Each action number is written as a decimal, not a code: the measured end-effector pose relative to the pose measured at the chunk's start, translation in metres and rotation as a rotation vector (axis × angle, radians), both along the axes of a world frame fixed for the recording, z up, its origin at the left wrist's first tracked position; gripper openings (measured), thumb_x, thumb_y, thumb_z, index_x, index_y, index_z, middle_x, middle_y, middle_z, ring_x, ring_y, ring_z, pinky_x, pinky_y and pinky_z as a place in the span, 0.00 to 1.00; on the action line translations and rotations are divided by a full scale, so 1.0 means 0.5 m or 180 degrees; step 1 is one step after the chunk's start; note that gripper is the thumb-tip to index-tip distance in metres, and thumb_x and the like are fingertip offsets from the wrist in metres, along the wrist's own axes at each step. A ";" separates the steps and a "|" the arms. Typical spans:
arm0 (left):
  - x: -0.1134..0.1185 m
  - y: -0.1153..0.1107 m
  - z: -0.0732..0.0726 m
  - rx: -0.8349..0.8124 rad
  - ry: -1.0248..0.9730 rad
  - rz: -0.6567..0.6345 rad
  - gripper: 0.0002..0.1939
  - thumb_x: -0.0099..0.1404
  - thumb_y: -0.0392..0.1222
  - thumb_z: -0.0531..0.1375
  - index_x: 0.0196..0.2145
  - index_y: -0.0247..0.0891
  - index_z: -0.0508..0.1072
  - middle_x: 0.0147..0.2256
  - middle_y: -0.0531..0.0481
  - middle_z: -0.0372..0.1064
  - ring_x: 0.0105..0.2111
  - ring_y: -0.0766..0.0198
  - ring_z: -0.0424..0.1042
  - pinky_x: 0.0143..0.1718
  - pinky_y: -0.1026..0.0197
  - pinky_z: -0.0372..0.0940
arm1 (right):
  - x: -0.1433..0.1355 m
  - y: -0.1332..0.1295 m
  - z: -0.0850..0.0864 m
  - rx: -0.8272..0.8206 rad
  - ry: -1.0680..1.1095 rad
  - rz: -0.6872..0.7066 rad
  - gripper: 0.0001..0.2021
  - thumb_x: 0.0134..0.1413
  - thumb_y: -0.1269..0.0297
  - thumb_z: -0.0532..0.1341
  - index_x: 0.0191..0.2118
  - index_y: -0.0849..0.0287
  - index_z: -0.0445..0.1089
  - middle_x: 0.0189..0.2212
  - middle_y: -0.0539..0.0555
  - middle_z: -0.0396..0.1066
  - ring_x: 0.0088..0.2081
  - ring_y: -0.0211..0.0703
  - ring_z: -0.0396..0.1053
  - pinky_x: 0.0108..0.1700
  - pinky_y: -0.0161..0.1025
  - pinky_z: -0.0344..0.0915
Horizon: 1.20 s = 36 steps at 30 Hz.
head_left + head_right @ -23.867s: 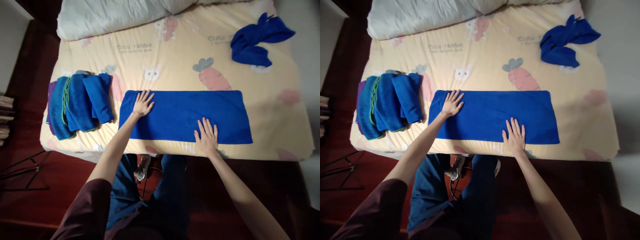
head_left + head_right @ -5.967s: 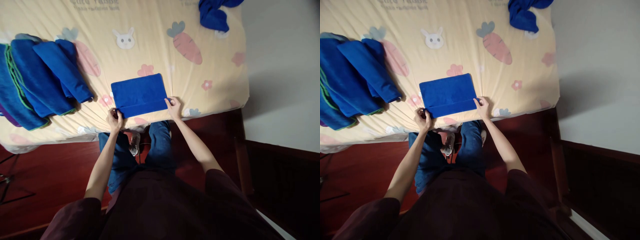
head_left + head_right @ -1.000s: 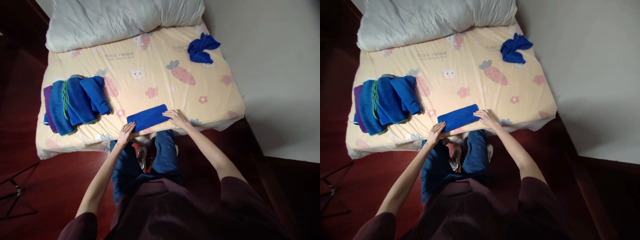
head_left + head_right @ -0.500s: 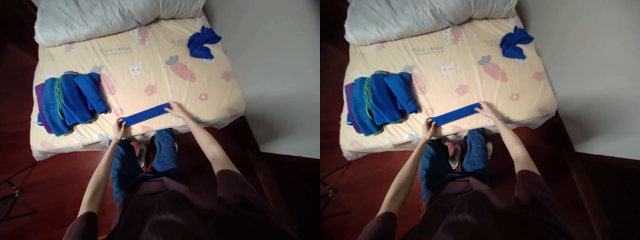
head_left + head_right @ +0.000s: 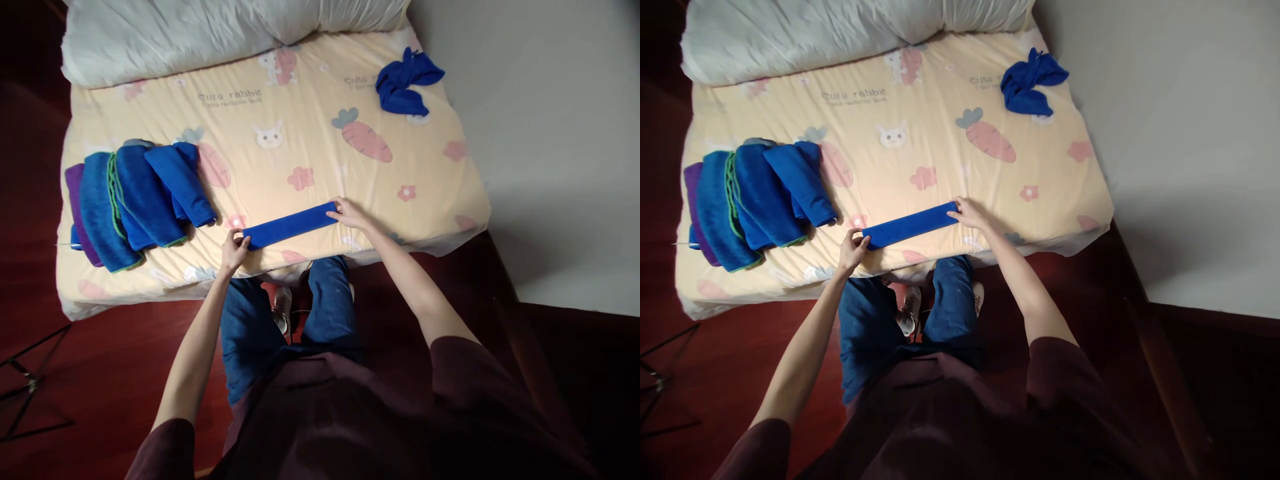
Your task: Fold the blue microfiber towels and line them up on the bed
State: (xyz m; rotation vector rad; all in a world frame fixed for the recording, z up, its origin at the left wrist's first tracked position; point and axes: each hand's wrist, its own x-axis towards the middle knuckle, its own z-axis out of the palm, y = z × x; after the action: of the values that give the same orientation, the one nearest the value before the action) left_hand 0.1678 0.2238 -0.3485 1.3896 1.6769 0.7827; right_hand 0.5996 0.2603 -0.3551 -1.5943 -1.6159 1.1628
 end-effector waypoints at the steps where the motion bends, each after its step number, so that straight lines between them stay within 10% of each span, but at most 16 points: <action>1: 0.000 0.001 0.000 -0.0012 0.0022 0.0012 0.19 0.62 0.51 0.65 0.48 0.42 0.70 0.32 0.48 0.80 0.30 0.57 0.77 0.35 0.58 0.69 | -0.001 0.002 -0.002 0.0001 -0.0013 -0.0020 0.27 0.55 0.49 0.74 0.54 0.57 0.71 0.33 0.52 0.77 0.33 0.44 0.77 0.39 0.41 0.76; 7: 0.001 -0.006 -0.008 0.0108 -0.0039 0.0071 0.20 0.63 0.52 0.66 0.49 0.41 0.70 0.38 0.44 0.81 0.36 0.55 0.80 0.38 0.56 0.73 | 0.005 0.008 -0.008 -0.0006 -0.0010 0.0063 0.25 0.55 0.49 0.75 0.52 0.56 0.72 0.35 0.54 0.80 0.38 0.48 0.80 0.41 0.44 0.79; 11: 0.030 -0.026 0.003 0.0943 0.0522 0.0033 0.21 0.69 0.53 0.62 0.55 0.39 0.72 0.55 0.32 0.76 0.54 0.46 0.78 0.54 0.43 0.74 | -0.024 -0.014 0.027 0.0704 -0.0916 -0.0048 0.25 0.63 0.56 0.69 0.62 0.60 0.71 0.57 0.67 0.76 0.59 0.61 0.75 0.62 0.62 0.72; 14: 0.087 -0.037 0.025 0.1578 0.1107 -0.0566 0.25 0.74 0.51 0.59 0.63 0.39 0.72 0.69 0.31 0.64 0.73 0.41 0.59 0.72 0.35 0.56 | -0.102 -0.040 0.063 0.1333 -0.1545 0.0257 0.26 0.71 0.61 0.61 0.71 0.57 0.66 0.73 0.64 0.61 0.74 0.66 0.57 0.75 0.69 0.53; 19: 0.161 -0.026 0.018 0.1457 0.1290 -0.1811 0.33 0.77 0.54 0.52 0.73 0.37 0.64 0.75 0.37 0.56 0.77 0.43 0.50 0.78 0.37 0.43 | -0.227 -0.077 0.061 0.1474 -0.1817 0.1417 0.32 0.74 0.59 0.56 0.78 0.52 0.55 0.79 0.56 0.51 0.79 0.59 0.47 0.80 0.66 0.42; 24: 0.103 -0.004 -0.007 0.1312 0.1273 -0.1746 0.38 0.76 0.58 0.53 0.75 0.35 0.61 0.76 0.36 0.53 0.78 0.43 0.49 0.78 0.37 0.41 | -0.170 -0.090 0.025 0.1386 -0.1969 0.1380 0.31 0.76 0.57 0.52 0.79 0.56 0.53 0.79 0.56 0.49 0.80 0.54 0.47 0.81 0.62 0.44; 29: 0.068 -0.094 0.048 0.0881 0.0428 -0.0382 0.35 0.69 0.52 0.66 0.68 0.36 0.68 0.74 0.32 0.56 0.78 0.41 0.48 0.78 0.36 0.45 | -0.078 -0.046 0.069 0.1073 -0.1941 0.1232 0.27 0.76 0.59 0.53 0.74 0.59 0.65 0.76 0.59 0.58 0.77 0.56 0.55 0.79 0.62 0.50; 32: 0.121 -0.177 0.090 -0.0372 -0.1296 0.1125 0.21 0.70 0.41 0.65 0.59 0.41 0.72 0.63 0.36 0.72 0.68 0.49 0.69 0.69 0.46 0.67 | -0.058 0.018 0.114 0.0802 -0.1956 0.1286 0.28 0.71 0.57 0.62 0.72 0.60 0.68 0.72 0.62 0.65 0.73 0.59 0.62 0.76 0.58 0.57; 36: 0.228 -0.185 0.122 -0.2037 -0.3442 0.1973 0.07 0.75 0.33 0.59 0.48 0.38 0.74 0.47 0.42 0.78 0.48 0.61 0.82 0.51 0.61 0.78 | -0.078 0.104 0.150 -0.0037 -0.2289 0.2021 0.41 0.49 0.53 0.78 0.69 0.58 0.72 0.62 0.61 0.77 0.60 0.61 0.76 0.64 0.49 0.71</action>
State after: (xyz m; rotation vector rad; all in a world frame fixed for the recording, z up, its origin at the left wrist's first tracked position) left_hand 0.2820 0.1313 -0.2877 -0.0918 1.2315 0.9529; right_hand 0.5608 0.3126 -0.2799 -1.6579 -2.7263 0.9072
